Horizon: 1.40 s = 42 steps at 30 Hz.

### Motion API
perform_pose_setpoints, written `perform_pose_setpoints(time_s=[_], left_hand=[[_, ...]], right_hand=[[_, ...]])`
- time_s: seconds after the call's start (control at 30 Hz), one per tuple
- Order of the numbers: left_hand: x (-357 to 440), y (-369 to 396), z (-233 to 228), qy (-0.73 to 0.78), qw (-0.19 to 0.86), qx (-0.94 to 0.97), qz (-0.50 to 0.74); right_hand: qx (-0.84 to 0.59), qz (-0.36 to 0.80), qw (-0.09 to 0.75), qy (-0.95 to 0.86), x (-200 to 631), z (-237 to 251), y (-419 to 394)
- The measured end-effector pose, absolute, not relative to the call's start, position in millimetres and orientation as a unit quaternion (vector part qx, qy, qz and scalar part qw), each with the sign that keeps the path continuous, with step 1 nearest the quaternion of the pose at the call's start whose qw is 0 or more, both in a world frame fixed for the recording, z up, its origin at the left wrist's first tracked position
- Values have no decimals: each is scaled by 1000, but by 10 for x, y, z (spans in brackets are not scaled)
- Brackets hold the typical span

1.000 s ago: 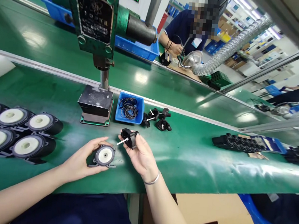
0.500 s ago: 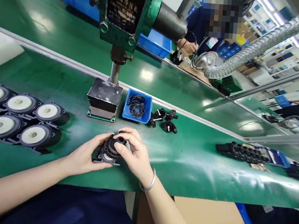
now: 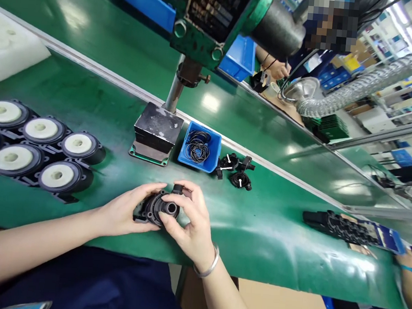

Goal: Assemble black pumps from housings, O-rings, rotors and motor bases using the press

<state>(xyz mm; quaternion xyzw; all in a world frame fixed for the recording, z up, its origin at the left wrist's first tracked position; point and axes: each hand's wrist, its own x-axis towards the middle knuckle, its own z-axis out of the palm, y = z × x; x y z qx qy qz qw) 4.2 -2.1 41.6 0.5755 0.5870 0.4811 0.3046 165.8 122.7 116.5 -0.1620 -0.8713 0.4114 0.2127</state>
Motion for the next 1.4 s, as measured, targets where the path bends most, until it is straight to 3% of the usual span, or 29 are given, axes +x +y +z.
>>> perform_pose_setpoints(time_s=[0.23,0.83,1.4], left_hand=[[36,-22,437,579,307,576,490],[26,-26,417,561,312,584,497],[45,-25,388,559,326,566,511]], right_hand=[[-148,384,180,-893,1643,1191,1175],[-202,374,214,-880,1700,904,1040],[-209,341,181,-899,1696,972,1034]])
